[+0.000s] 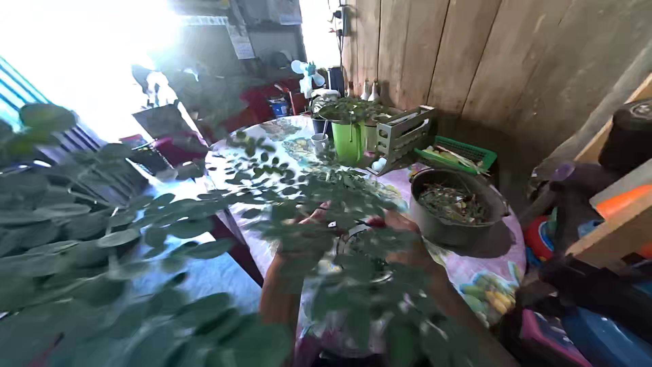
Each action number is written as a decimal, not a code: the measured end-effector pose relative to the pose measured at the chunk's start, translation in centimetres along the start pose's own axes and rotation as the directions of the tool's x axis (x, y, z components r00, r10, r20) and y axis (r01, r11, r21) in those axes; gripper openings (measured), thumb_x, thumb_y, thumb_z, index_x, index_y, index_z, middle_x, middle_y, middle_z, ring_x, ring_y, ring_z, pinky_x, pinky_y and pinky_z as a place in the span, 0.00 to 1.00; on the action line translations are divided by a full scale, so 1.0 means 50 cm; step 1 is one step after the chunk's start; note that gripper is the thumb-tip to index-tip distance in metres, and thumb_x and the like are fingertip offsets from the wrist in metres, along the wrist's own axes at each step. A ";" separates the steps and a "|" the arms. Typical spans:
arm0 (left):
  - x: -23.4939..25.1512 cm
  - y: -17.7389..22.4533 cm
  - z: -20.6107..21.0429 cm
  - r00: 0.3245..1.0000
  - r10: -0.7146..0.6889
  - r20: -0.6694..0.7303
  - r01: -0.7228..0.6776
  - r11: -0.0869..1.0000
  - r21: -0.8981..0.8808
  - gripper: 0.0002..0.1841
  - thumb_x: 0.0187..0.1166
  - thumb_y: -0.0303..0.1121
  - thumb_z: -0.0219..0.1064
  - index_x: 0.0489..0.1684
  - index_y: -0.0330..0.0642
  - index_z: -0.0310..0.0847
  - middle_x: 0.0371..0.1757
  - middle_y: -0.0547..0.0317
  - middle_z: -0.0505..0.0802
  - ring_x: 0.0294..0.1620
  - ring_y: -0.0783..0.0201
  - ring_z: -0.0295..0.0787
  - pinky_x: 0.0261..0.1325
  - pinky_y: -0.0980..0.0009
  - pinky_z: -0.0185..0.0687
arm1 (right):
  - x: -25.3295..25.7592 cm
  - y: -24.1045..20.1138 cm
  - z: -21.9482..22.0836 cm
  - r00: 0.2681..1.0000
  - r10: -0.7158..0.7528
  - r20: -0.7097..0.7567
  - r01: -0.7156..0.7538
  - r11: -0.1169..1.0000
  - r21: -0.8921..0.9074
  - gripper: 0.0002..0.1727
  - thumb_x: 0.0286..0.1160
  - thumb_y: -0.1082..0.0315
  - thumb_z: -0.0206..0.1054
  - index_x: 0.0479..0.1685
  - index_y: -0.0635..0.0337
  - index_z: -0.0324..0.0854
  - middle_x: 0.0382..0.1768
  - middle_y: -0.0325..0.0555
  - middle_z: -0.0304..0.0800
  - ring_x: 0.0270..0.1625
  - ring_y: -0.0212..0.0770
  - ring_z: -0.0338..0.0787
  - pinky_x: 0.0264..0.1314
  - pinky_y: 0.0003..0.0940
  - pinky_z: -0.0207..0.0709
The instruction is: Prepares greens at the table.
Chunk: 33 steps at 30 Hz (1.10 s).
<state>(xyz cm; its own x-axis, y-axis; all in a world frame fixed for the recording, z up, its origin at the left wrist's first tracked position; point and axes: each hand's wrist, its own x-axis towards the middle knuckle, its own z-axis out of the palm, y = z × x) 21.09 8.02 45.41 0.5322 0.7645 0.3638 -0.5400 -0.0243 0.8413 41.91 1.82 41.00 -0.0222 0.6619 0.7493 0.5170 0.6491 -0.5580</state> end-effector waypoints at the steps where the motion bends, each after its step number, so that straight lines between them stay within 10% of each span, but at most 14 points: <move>1: -0.001 0.002 0.004 1.000 -0.019 0.002 0.019 0.999 0.040 0.09 0.85 0.37 0.61 0.44 0.47 0.87 0.40 0.61 0.91 0.33 0.69 0.88 0.38 0.71 0.89 | 0.004 -0.005 0.007 0.999 -0.031 -0.011 0.031 0.999 0.029 0.14 0.81 0.64 0.64 0.49 0.68 0.88 0.45 0.48 0.93 0.45 0.29 0.90 0.51 0.24 0.85; 7: -0.033 0.016 0.121 0.957 -0.133 -0.258 0.148 0.988 0.037 0.17 0.88 0.24 0.40 0.36 0.42 0.77 0.28 0.62 0.89 0.22 0.75 0.84 0.24 0.81 0.81 | 0.028 -0.053 0.053 0.994 -0.098 -0.040 0.102 0.989 0.107 0.12 0.82 0.67 0.65 0.45 0.67 0.89 0.42 0.49 0.92 0.41 0.31 0.91 0.47 0.25 0.87; 14: -0.028 -0.024 0.041 0.991 -0.122 -0.052 0.090 0.908 -0.409 0.10 0.84 0.30 0.59 0.39 0.42 0.87 0.32 0.57 0.91 0.28 0.72 0.89 0.33 0.78 0.88 | 0.055 -0.075 0.057 0.983 -0.184 -0.016 0.184 0.972 0.147 0.09 0.81 0.69 0.66 0.44 0.66 0.89 0.41 0.47 0.92 0.42 0.31 0.90 0.48 0.25 0.87; 21: -0.008 -0.023 -0.016 0.896 0.212 -0.390 -0.104 0.954 0.280 0.07 0.87 0.28 0.54 0.44 0.44 0.79 0.28 0.65 0.86 0.23 0.69 0.84 0.30 0.68 0.91 | 0.172 -0.011 -0.023 0.988 0.118 -0.097 -0.114 0.992 0.045 0.13 0.84 0.65 0.64 0.59 0.62 0.81 0.38 0.48 0.89 0.23 0.37 0.85 0.23 0.34 0.84; 29: -0.041 -0.112 -0.028 0.916 0.302 -0.263 -0.062 0.755 0.652 0.09 0.81 0.28 0.66 0.49 0.33 0.86 0.36 0.58 0.93 0.26 0.65 0.90 0.33 0.66 0.93 | 0.427 0.226 -0.023 0.874 0.449 -0.186 -0.475 0.870 -0.130 0.16 0.82 0.67 0.60 0.60 0.70 0.80 0.46 0.59 0.89 0.38 0.50 0.92 0.47 0.51 0.87; 33: -0.044 -0.132 -0.022 0.904 0.356 -0.237 -0.088 0.697 0.712 0.08 0.80 0.31 0.68 0.45 0.37 0.89 0.39 0.58 0.92 0.29 0.67 0.90 0.35 0.69 0.93 | 0.527 0.273 0.000 0.789 0.586 -0.187 -0.615 0.760 -0.210 0.17 0.75 0.70 0.63 0.59 0.70 0.80 0.42 0.58 0.91 0.34 0.48 0.93 0.41 0.47 0.88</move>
<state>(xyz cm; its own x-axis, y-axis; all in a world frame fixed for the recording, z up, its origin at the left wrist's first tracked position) 22.78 7.22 38.63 0.1344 0.8351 0.5334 0.0410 -0.5425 0.8390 48.39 28.12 53.15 0.4452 0.8322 0.3305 0.5861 0.0082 -0.8102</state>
